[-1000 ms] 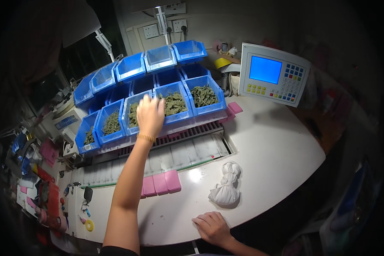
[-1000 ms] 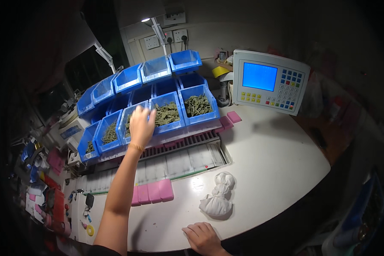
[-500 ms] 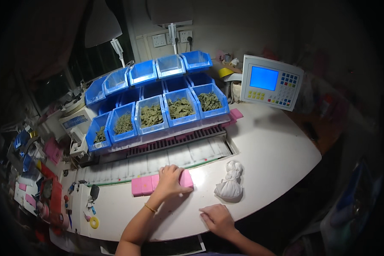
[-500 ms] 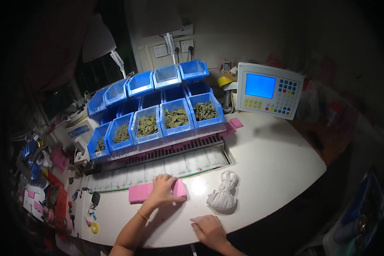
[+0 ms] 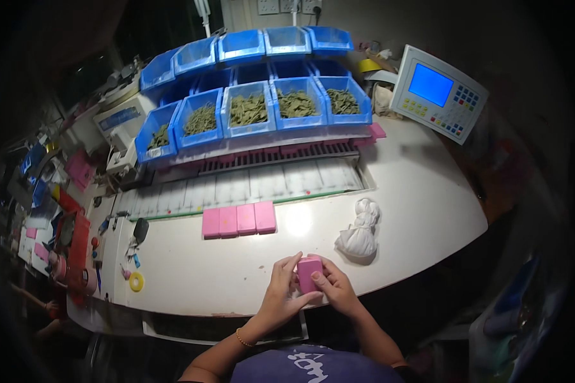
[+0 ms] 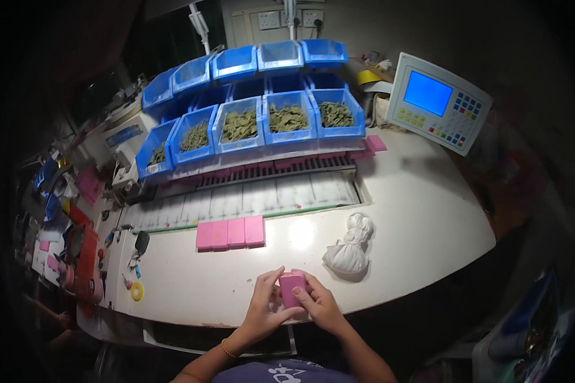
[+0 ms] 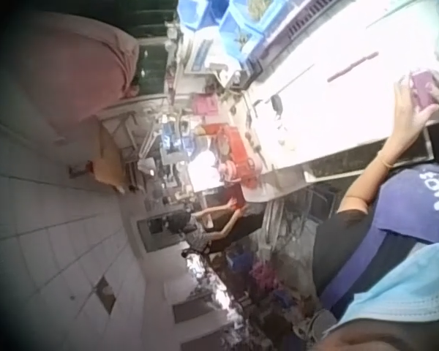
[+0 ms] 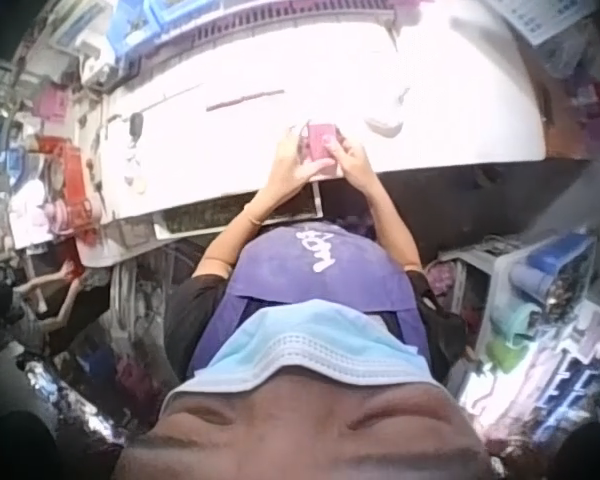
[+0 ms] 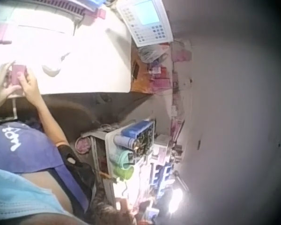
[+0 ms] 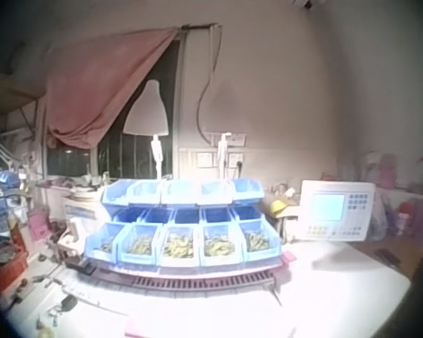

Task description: Assembling small components into pink containers containing dried botanical materials at a production station.

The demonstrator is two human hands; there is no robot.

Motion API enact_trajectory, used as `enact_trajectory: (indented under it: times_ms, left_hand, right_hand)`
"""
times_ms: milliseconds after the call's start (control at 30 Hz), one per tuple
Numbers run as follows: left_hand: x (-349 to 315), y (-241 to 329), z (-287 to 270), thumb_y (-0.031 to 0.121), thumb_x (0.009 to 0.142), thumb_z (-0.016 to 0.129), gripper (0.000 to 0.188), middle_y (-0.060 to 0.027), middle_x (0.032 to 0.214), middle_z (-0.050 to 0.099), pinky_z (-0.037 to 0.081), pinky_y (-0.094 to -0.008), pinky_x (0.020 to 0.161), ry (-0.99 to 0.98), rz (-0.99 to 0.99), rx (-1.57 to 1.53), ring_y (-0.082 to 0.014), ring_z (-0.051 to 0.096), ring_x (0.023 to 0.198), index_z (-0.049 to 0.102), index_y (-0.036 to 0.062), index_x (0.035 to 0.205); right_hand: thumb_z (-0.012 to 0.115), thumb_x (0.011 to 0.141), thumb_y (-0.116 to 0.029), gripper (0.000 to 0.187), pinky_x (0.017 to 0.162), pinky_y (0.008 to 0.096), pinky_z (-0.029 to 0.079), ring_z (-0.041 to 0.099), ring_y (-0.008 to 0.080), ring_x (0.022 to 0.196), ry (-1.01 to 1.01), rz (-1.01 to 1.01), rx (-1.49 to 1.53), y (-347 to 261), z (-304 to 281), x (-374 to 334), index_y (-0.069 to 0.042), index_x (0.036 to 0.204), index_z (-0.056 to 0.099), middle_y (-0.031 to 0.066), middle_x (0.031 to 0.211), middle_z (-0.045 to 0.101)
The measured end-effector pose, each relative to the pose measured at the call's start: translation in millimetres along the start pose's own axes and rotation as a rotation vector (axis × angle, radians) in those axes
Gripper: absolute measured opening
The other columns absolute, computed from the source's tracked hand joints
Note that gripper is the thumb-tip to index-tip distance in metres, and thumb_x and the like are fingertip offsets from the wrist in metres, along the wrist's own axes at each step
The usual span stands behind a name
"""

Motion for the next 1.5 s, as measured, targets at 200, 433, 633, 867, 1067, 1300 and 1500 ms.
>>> enact_trajectory:
  times_ms: [200,433,633,867,1067,1300,1500]
  left_hand:
    - [-3,-28,-4,0.012,0.087,0.074,0.044,-0.0081,0.102,0.061,0.05,-0.0259,0.071,0.052,-0.123,-0.146,-0.0115,0.057,0.079,0.058,0.0014,0.126]
    - [112,32,-106,0.006,0.086,0.07,0.014,-0.0052,0.087,0.066,0.046,-0.0254,0.064,0.324,0.325,0.267,-0.0114,0.057,0.071,0.071,0.0025,0.099]
    - [275,123,-129,0.007,0.08,0.069,0.002,-0.0073,0.079,0.062,0.05,-0.0358,0.069,0.225,0.847,0.985,-0.0247,0.059,0.077,0.069,0.0067,0.082]
    - [402,78,-85,0.009,0.08,0.063,0.01,-0.0091,0.081,0.064,0.055,-0.0381,0.068,-0.136,0.755,1.484,-0.0277,0.066,0.078,0.071,0.0099,0.085]
    - [438,49,-83,0.014,0.078,0.065,0.018,-0.0097,0.086,0.067,0.056,-0.0382,0.069,-0.242,0.607,1.649,-0.0289,0.068,0.076,0.074,0.0126,0.094]
    - [450,50,-62,0.007,0.072,0.063,0.009,-0.0103,0.074,0.07,0.055,-0.0379,0.063,-0.3,0.616,1.765,-0.0282,0.07,0.074,0.071,0.0116,0.074]
    - [447,39,-62,0.009,0.07,0.066,0.006,-0.0101,0.073,0.07,0.055,-0.0364,0.062,-0.314,0.609,1.837,-0.0274,0.071,0.073,0.071,0.0115,0.069]
  right_hand:
    - [0.052,0.103,-0.021,0.046,0.093,0.0263,0.048,0.059,0.0121,0.108,-0.011,-0.081,-0.022,0,4,1,0.002,0.142,0.041,0.0115,0.123,0.059]
    - [0.06,0.1,-0.026,0.045,0.08,0.0244,0.051,0.062,0.0094,0.092,0.093,-0.101,-0.202,2,-20,20,0.0,0.135,0.051,0.0083,0.107,0.065]
    - [0.061,0.097,-0.032,0.048,0.08,0.0306,0.052,0.068,0.02,0.089,0.1,-0.045,-0.391,-14,-18,26,-0.003,0.134,0.053,0.0187,0.102,0.069]
    - [0.065,0.095,-0.023,0.045,0.089,0.0313,0.05,0.066,0.022,0.102,0.008,-0.115,-0.377,-21,-16,19,-0.002,0.133,0.055,0.0178,0.113,0.068]
    - [0.065,0.095,-0.023,0.044,0.089,0.032,0.051,0.067,0.024,0.102,-0.008,-0.183,-0.432,-33,-14,23,-0.002,0.132,0.056,0.0189,0.115,0.067]
    - [0.063,0.094,-0.022,0.038,0.081,0.0398,0.051,0.066,0.0377,0.096,0.049,-0.27,-0.306,-49,-18,16,0.003,0.122,0.058,0.0246,0.104,0.066]
    - [0.063,0.094,-0.022,0.04,0.085,0.0389,0.051,0.066,0.0366,0.1,0.052,-0.298,-0.329,-45,-14,13,0.003,0.125,0.057,0.0246,0.108,0.066]
Point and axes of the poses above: each hand's wrist, its own x-axis towards the middle knuckle, its own z-axis out of the palm, y = z × x, the point moved 8 cm from there along x, towards the middle knuckle
